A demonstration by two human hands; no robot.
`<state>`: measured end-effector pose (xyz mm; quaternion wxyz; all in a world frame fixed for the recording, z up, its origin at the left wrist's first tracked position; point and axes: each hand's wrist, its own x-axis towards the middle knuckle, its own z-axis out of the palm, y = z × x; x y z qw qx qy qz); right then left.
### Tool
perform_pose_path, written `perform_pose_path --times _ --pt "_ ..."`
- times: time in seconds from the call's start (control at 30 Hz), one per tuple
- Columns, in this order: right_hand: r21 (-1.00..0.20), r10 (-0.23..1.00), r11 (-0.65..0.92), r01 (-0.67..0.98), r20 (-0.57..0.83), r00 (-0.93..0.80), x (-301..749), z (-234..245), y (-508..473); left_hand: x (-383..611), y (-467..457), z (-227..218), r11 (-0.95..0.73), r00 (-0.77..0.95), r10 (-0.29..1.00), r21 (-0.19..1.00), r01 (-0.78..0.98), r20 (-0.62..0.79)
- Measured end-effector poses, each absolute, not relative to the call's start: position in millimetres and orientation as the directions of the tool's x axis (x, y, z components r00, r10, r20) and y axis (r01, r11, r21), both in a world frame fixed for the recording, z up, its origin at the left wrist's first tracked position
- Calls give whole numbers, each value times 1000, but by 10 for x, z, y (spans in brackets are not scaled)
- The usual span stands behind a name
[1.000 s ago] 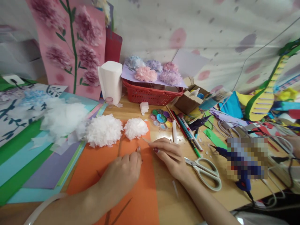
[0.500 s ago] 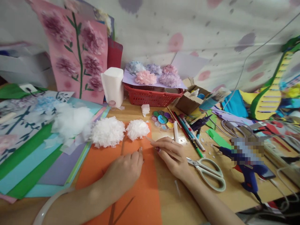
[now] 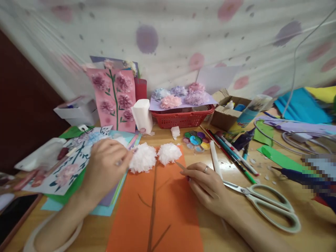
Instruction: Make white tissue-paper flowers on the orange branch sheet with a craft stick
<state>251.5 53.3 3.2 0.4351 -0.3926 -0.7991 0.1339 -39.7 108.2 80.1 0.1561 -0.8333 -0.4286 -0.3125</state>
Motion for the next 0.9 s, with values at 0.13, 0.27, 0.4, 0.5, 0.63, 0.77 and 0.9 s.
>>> perform_pose_path --times 0.13,0.27,0.4,0.5,0.63,0.77,0.9 --pt "-547 739 664 510 583 -338 2494 18 520 -937 1425 716 -374 188 771 194 907 609" --pt "-549 745 657 517 580 -330 2491 -3 523 -1185 1672 410 -298 86 856 353 887 509" --pt "-530 736 661 531 595 -322 2492 -2 524 -1228 1780 251 -258 65 884 368 893 464" --pt "-532 737 661 529 591 -328 2486 11 517 -1223 1821 243 -204 27 900 364 909 436" --pt "-545 736 667 509 591 -331 2479 36 510 -1193 1864 241 -92 -57 926 371 924 372" --pt "-532 734 665 524 596 -326 2486 53 506 -1184 1866 246 -119 -59 931 451 884 360" --pt "-525 738 660 538 586 -334 2483 55 496 -1212 1840 281 -149 -64 933 541 828 355"
